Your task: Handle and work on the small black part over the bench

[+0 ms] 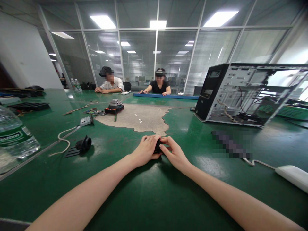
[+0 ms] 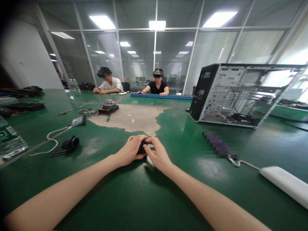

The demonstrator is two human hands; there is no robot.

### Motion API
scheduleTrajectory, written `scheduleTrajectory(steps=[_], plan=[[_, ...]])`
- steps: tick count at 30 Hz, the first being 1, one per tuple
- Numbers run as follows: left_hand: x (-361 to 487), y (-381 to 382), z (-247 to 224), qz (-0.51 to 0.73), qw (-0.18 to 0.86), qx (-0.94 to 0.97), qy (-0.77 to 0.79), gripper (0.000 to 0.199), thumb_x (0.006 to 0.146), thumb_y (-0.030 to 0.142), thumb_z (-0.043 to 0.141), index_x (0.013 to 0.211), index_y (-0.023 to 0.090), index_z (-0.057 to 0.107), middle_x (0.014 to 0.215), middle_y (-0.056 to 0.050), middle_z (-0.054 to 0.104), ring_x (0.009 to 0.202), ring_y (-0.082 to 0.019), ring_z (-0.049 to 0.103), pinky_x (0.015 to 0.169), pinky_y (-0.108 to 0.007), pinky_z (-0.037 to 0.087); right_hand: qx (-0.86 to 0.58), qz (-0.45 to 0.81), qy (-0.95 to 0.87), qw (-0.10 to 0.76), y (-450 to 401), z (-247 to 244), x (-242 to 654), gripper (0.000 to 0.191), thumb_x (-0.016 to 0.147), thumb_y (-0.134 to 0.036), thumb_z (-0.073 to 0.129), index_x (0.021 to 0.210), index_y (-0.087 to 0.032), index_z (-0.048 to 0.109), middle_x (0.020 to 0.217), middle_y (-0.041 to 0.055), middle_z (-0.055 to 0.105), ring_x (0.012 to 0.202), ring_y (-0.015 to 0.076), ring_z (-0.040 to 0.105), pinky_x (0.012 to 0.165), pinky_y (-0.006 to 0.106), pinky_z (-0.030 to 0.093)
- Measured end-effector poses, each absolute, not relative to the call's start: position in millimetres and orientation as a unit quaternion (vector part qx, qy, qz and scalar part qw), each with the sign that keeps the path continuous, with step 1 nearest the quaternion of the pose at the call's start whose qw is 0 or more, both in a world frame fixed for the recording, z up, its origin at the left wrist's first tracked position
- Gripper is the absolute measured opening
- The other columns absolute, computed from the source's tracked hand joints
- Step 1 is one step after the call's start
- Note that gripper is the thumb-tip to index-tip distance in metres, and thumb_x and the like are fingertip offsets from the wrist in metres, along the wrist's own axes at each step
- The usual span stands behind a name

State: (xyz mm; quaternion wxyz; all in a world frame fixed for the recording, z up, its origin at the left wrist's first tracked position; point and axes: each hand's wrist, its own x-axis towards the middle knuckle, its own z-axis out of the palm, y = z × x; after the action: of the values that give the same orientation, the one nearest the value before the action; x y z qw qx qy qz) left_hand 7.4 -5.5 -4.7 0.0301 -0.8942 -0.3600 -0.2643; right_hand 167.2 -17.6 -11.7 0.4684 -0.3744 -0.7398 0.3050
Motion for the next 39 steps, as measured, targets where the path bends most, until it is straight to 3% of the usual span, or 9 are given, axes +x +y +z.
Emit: scheduleTrajectory(steps=[9,17,24,29,34,39], plan=[[8.3,-5.7,-3.8,-0.266,0.022,-0.894,-0.359,0.057,0.070,0.025,0.057,0.118,0.020,0.026,0.120,-0.010,0.042,0.109,-0.024,0.041,0.088,-0.041,0.030,-0.388,0.354,-0.721,0.453,-12.3,-13.5,166.7,0.024,0.080,-0.026,0.044,0.103,-0.021,0.044,0.102,0.0058,0.051,0.090,0.0153,0.054,0.069,0.029,0.050],[7.1,-6.8,-3.4,-0.265,0.028,-0.894,-0.361,0.059,0.070,0.024,0.057,0.119,0.019,0.025,0.120,-0.010,0.042,0.110,-0.024,0.041,0.088,-0.041,0.030,-0.382,0.285,-0.745,0.467,-16.5,-11.2,166.4,0.012,0.078,-0.025,0.046,0.090,-0.021,0.049,0.091,0.0023,0.052,0.086,0.0141,0.054,0.073,0.029,0.048],[8.2,-6.3,-3.9,-0.264,0.033,-0.893,-0.364,0.058,0.069,0.024,0.058,0.118,0.019,0.026,0.119,-0.010,0.043,0.109,-0.024,0.041,0.088,-0.041,0.030,-0.390,0.359,-0.714,0.457,-11.2,-13.5,166.0,0.020,0.079,-0.026,0.046,0.098,-0.020,0.044,0.100,0.0047,0.051,0.087,0.0139,0.055,0.072,0.028,0.049],[7.8,-6.7,-3.2,-0.258,0.034,-0.894,-0.365,0.059,0.069,0.024,0.058,0.118,0.018,0.026,0.120,-0.010,0.042,0.109,-0.024,0.041,0.089,-0.040,0.030,-0.387,0.360,-0.722,0.446,-14.9,-11.4,165.9,0.017,0.079,-0.026,0.046,0.095,-0.020,0.045,0.091,0.0028,0.053,0.080,0.0134,0.056,0.070,0.029,0.049],[7.5,-7.1,-3.5,-0.262,0.031,-0.894,-0.361,0.059,0.070,0.026,0.058,0.118,0.018,0.025,0.120,-0.011,0.042,0.110,-0.024,0.040,0.089,-0.041,0.030,-0.375,0.278,-0.742,0.481,-18.2,-9.6,165.6,0.010,0.078,-0.025,0.047,0.087,-0.021,0.049,0.093,0.0035,0.051,0.089,0.0153,0.053,0.074,0.030,0.048],[7.9,-6.3,-3.9,-0.267,0.022,-0.892,-0.363,0.058,0.070,0.025,0.057,0.118,0.020,0.026,0.119,-0.010,0.043,0.109,-0.024,0.041,0.088,-0.041,0.030,-0.389,0.342,-0.716,0.468,-13.5,-12.5,165.8,0.021,0.077,-0.026,0.048,0.097,-0.021,0.045,0.100,0.0049,0.051,0.090,0.0155,0.054,0.071,0.029,0.050]])
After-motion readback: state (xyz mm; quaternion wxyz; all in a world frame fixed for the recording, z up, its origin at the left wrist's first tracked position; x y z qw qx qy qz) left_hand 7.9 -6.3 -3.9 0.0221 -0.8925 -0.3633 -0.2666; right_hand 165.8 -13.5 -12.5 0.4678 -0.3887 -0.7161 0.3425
